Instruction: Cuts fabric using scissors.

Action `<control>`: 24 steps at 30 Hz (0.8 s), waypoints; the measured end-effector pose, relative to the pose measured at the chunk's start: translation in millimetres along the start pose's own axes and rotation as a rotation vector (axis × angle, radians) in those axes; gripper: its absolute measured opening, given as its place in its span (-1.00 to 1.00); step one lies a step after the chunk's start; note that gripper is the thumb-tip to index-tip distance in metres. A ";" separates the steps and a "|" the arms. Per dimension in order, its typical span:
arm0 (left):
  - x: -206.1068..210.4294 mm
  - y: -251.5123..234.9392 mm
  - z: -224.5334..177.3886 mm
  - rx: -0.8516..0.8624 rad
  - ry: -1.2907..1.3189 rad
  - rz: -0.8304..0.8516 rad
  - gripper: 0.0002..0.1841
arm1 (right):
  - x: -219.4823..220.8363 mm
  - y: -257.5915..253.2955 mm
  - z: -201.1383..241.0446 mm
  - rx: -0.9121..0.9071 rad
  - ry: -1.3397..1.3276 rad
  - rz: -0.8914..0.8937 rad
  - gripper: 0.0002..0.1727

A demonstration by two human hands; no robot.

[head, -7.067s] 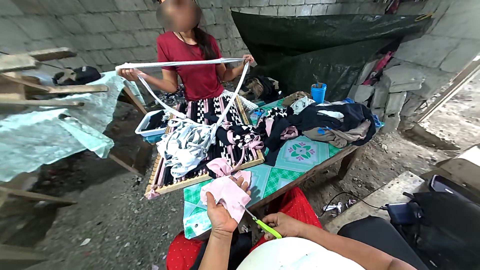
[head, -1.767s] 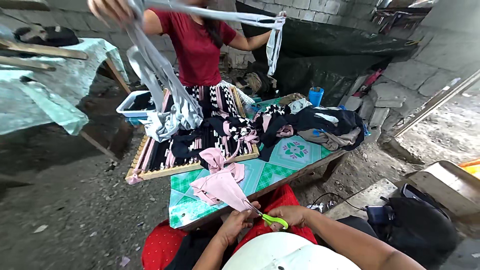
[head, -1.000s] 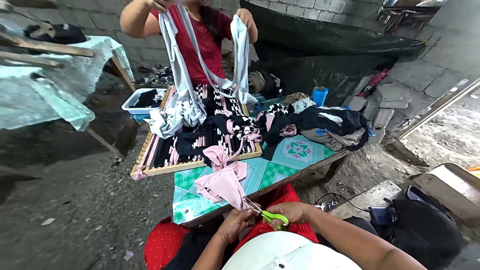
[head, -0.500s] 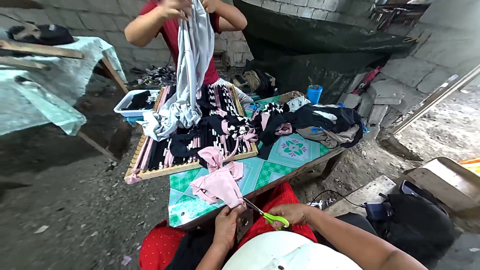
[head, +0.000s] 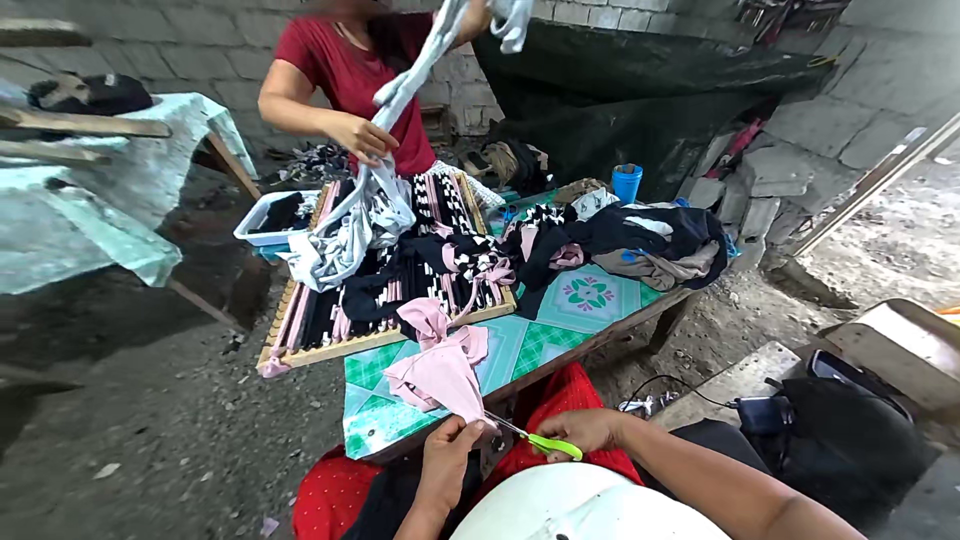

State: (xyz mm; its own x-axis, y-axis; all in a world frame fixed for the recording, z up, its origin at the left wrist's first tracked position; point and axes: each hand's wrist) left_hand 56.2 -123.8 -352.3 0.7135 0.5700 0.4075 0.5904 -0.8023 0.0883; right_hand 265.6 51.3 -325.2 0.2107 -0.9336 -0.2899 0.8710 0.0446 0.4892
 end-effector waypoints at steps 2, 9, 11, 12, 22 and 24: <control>-0.1 -1.0 2.9 -0.070 0.188 0.000 -0.92 | 0.2 2.2 0.4 -0.017 -0.003 -0.004 -0.60; 9.5 -8.0 6.8 -0.107 0.450 0.024 -0.86 | -2.7 7.2 -5.0 -0.055 -0.050 0.028 -0.49; 12.1 -7.9 2.1 -0.022 0.155 0.071 -0.96 | -5.2 12.3 -1.7 -0.042 -0.040 0.018 -0.49; 14.9 -7.4 -3.1 0.033 -0.065 0.086 -0.94 | -6.4 15.1 1.3 -0.014 -0.025 0.000 -0.50; 16.8 -9.2 -22.6 0.336 -0.461 -0.041 -0.73 | -7.7 32.8 12.8 0.164 -0.080 -0.248 -0.45; 20.8 -9.1 -23.1 0.223 -0.341 -0.039 -0.76 | -3.9 32.7 12.0 0.223 -0.111 -0.280 -0.42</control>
Point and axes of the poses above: each hand's wrist, its own y-axis away from the middle knuckle, its own x-axis out of the palm, z = x × y, and after that the axes turned 13 degrees about y, right-handed
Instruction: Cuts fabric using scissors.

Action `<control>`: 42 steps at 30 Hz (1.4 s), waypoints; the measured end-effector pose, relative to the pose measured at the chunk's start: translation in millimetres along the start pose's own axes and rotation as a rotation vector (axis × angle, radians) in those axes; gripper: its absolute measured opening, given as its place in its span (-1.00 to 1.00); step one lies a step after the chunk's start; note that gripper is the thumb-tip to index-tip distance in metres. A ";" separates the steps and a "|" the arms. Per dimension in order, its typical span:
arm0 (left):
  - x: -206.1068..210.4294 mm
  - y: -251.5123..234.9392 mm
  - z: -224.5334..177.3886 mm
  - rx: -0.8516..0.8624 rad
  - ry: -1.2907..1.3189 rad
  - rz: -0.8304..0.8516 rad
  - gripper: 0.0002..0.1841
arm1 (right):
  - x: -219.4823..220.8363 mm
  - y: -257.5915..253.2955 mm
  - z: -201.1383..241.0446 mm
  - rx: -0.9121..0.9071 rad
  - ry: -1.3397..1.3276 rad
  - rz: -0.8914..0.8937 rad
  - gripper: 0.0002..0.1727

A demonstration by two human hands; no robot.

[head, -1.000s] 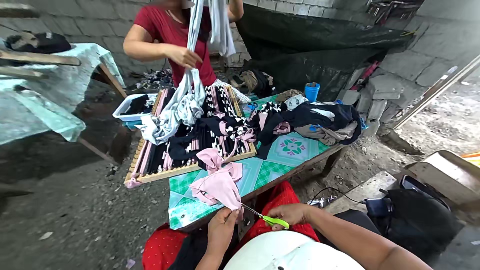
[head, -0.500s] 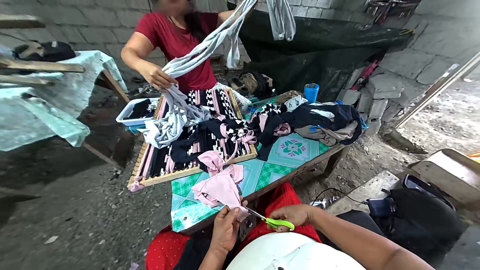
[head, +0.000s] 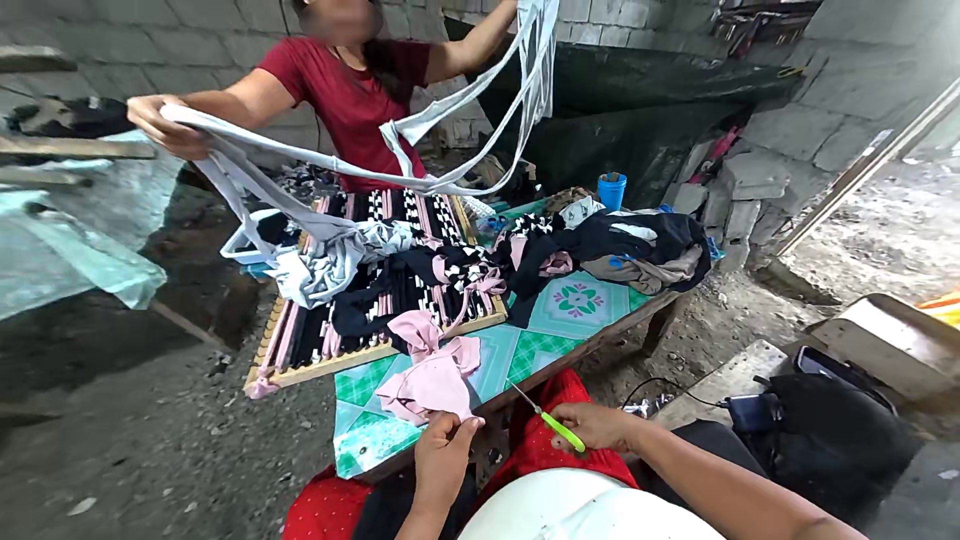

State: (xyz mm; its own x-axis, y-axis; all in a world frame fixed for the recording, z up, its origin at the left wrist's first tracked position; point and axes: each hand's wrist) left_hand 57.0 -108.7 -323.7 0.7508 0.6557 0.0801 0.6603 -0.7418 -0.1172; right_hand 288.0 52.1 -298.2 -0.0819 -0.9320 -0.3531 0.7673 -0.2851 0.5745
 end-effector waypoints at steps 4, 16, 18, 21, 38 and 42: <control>8.9 -8.9 -22.2 -0.343 0.648 0.021 -0.85 | 7.7 -2.9 -7.7 0.050 -0.092 -0.060 -0.41; 30.6 -4.8 12.0 -0.552 0.772 -0.008 -0.83 | 9.7 2.2 -27.7 -0.115 -0.098 0.008 -0.58; 30.5 -3.2 12.6 -0.540 0.773 0.003 -0.81 | 5.7 3.0 -27.0 -0.114 -0.057 0.063 -0.63; 28.2 -0.1 18.1 -0.532 0.784 0.024 -0.79 | 3.4 -0.9 -24.2 -0.128 -0.022 0.109 -0.66; 17.0 6.8 36.6 -0.542 0.888 0.080 -0.72 | 16.2 -38.4 2.1 -0.151 -0.132 0.139 -0.66; 17.3 5.3 36.2 -0.545 0.886 0.080 -0.73 | 20.9 -41.6 4.2 -0.152 -0.140 0.112 -0.65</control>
Point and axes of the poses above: each hand's wrist, its own y-axis away from the middle knuckle, its own x-axis out of the palm, z = x × y, and after that the axes turned 13 degrees about y, right-handed
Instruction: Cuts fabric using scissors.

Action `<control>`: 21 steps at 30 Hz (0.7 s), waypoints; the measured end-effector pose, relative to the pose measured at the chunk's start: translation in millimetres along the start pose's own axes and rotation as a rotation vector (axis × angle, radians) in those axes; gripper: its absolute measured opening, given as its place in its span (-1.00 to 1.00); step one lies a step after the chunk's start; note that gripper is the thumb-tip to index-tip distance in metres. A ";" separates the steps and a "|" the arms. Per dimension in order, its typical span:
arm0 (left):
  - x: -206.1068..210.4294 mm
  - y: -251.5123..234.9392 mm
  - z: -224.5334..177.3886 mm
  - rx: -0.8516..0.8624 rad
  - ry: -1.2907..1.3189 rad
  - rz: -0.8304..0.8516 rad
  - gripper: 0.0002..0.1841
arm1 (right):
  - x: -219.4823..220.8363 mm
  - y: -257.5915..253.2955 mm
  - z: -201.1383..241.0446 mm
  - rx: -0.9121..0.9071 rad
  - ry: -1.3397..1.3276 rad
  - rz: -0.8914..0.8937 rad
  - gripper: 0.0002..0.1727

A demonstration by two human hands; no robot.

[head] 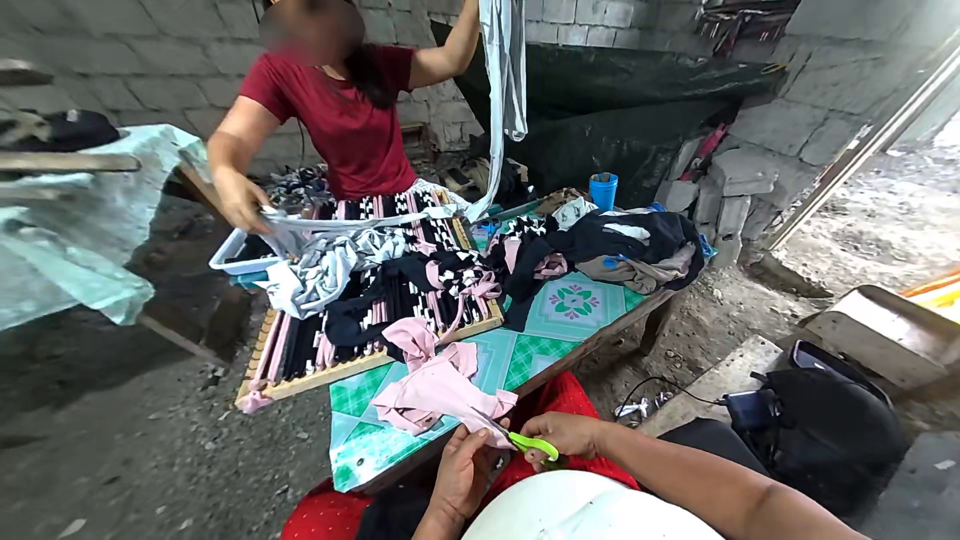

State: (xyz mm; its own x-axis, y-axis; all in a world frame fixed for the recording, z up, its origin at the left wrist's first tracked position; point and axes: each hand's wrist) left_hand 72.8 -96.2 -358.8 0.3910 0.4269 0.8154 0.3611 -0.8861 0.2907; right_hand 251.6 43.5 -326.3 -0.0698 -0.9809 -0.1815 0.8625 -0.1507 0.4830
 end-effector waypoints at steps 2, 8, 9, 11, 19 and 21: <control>-0.6 0.1 -1.4 0.000 0.011 0.009 -0.73 | 1.8 -0.6 -0.7 -0.019 0.016 0.013 -0.65; -3.1 0.7 -1.8 -0.005 0.015 0.013 -0.72 | 6.9 -3.3 -6.5 -0.035 -0.041 -0.004 -0.68; -3.7 0.7 -1.6 -0.004 0.017 0.016 -0.71 | 7.9 -3.9 -8.4 -0.042 -0.063 -0.007 -0.68; -3.2 1.8 -1.9 0.002 0.005 0.021 -0.69 | 11.0 -2.5 -7.8 -0.048 -0.095 -0.024 -0.69; -3.2 3.8 -2.1 -0.012 0.040 0.031 -0.69 | 14.0 -4.4 -16.2 -0.090 -0.102 -0.038 -0.67; -4.1 3.2 -2.1 -0.014 0.035 0.046 -0.69 | 12.8 -4.7 -17.6 -0.111 -0.122 -0.010 -0.64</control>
Point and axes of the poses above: each hand's wrist, its own y-axis away from the middle knuckle, its own x-axis out of the palm, z = x × y, and after that the axes turned 13 degrees about y, right-handed
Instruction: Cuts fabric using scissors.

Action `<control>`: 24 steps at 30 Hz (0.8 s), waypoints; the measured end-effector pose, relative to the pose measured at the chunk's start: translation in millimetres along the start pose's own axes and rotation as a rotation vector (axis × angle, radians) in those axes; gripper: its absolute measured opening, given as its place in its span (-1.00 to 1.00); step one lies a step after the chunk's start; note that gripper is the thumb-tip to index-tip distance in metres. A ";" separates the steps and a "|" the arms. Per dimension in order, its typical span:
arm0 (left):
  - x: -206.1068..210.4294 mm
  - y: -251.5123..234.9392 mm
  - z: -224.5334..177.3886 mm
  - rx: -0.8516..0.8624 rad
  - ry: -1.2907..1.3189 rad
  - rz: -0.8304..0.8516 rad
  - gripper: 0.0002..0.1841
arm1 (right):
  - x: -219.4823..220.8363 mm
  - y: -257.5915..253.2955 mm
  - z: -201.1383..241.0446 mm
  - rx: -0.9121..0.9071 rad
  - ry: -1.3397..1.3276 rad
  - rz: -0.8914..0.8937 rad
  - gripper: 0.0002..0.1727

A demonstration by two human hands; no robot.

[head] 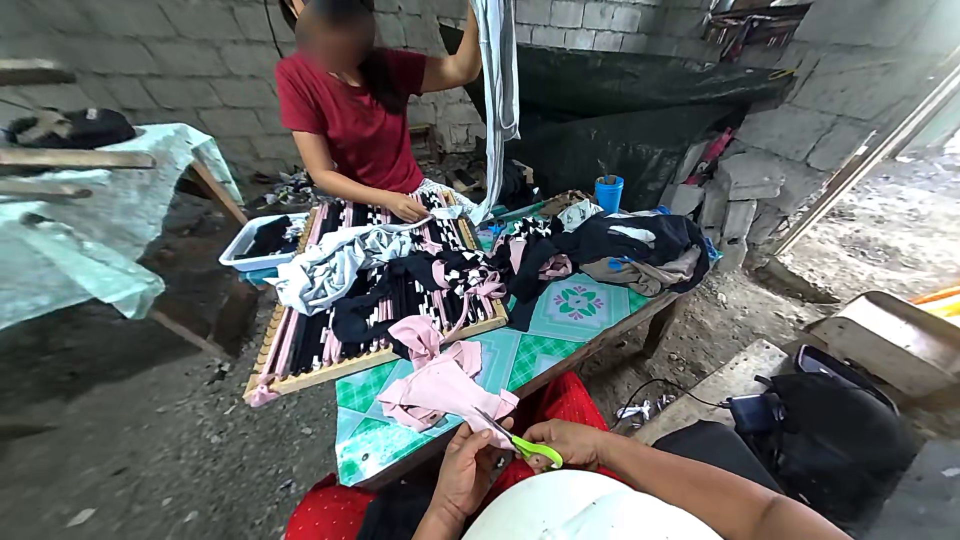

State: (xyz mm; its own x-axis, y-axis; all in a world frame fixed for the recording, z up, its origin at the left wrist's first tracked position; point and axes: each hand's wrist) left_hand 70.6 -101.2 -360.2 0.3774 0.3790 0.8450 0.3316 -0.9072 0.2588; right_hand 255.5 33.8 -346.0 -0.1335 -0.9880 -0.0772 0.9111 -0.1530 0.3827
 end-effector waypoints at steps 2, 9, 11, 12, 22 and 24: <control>-0.3 -0.5 0.7 -0.003 -0.019 0.013 -0.69 | -1.5 -0.9 0.3 -0.003 -0.034 0.031 -0.62; 1.3 0.5 0.9 -0.011 -0.029 -0.015 -0.72 | 2.8 -5.7 2.4 0.019 -0.065 0.017 -0.63; 0.2 0.0 0.6 -0.017 -0.032 -0.015 -0.71 | 4.5 -6.8 0.1 0.018 -0.070 -0.004 -0.61; -0.2 -0.2 0.4 -0.020 -0.036 -0.015 -0.70 | 5.3 -7.1 -0.9 0.012 -0.069 -0.011 -0.61; -0.5 -0.3 0.7 -0.003 -0.080 -0.013 -0.70 | 5.2 -4.3 3.1 0.044 0.112 -0.089 -0.61; -2.4 -1.0 2.0 0.009 -0.116 -0.056 -0.75 | 3.1 -1.8 5.1 0.031 0.076 -0.065 -0.61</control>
State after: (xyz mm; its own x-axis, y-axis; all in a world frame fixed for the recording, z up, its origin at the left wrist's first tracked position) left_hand 71.1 -100.9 -363.4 0.4549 0.4481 0.7696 0.3623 -0.8826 0.2997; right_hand 251.4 30.9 -342.2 -0.1609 -0.9719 -0.1719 0.8888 -0.2185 0.4028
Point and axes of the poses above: each hand's wrist, its own y-axis away from the middle knuckle, its own x-axis out of the palm, z = x × y, and after that the axes turned 13 degrees about y, right-handed
